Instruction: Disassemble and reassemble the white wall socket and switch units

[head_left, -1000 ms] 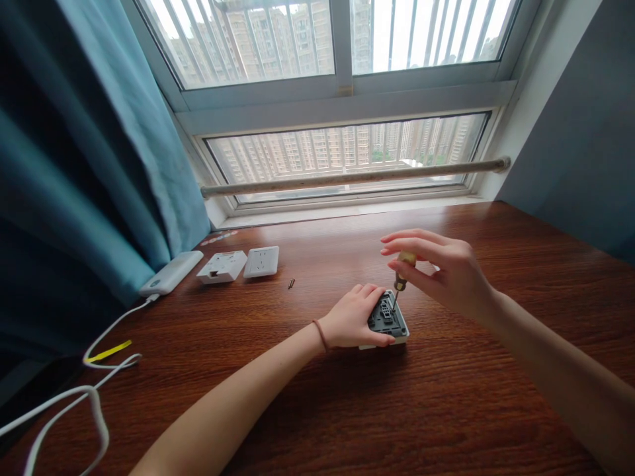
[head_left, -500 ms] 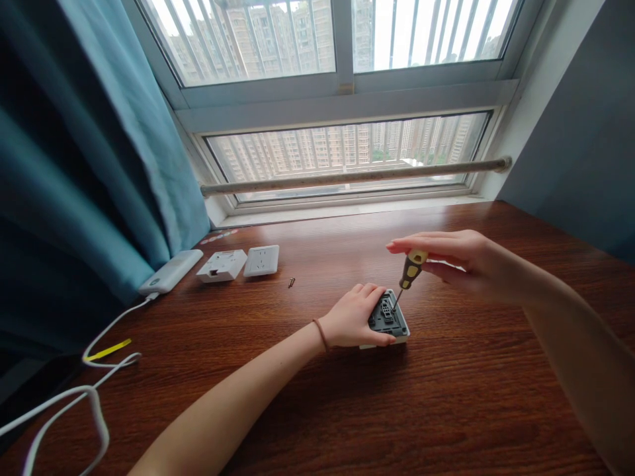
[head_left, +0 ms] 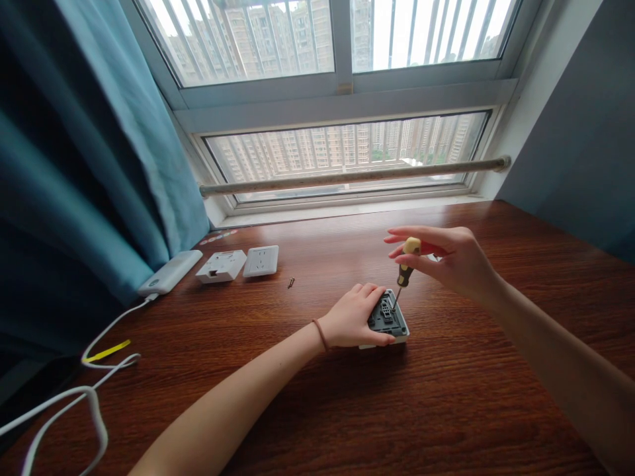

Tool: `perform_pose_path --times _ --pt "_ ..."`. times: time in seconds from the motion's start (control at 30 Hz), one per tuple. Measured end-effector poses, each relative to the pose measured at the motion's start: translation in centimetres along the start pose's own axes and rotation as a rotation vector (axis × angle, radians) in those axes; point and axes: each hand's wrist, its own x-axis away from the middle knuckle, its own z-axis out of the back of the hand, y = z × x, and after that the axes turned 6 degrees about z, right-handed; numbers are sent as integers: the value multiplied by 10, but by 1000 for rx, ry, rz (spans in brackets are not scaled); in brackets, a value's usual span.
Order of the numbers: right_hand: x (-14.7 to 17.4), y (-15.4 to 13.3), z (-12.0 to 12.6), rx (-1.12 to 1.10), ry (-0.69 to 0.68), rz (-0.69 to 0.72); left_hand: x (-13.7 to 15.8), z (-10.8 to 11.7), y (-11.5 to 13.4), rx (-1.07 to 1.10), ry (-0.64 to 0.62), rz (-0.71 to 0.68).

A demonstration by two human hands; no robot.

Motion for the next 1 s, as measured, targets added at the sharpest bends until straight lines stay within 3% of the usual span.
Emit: perform_pose_path --times 0.07,0.17,0.33,0.5,0.67,0.8,0.9,1.0 --pt "-1 0 3 72 -1 12 0 0 0 -1 1 -4" --pt "-3 -2 12 129 -105 21 0 0 -1 -3 1 -5" --pt "-4 -5 28 -77 -275 -17 0 1 -1 -10 -5 -7" --pt "-1 -8 28 -166 -195 -190 0 0 0 -11 -4 0" --pt "-2 -18 10 131 -46 -88 0 0 0 -4 1 1" --pt "-2 -18 -2 98 69 -93 0 0 0 6 -2 4" --pt "-1 -13 -2 132 76 -111 0 0 0 14 -8 7" --pt "-2 -9 5 106 -20 -143 -1 0 0 13 -8 9"
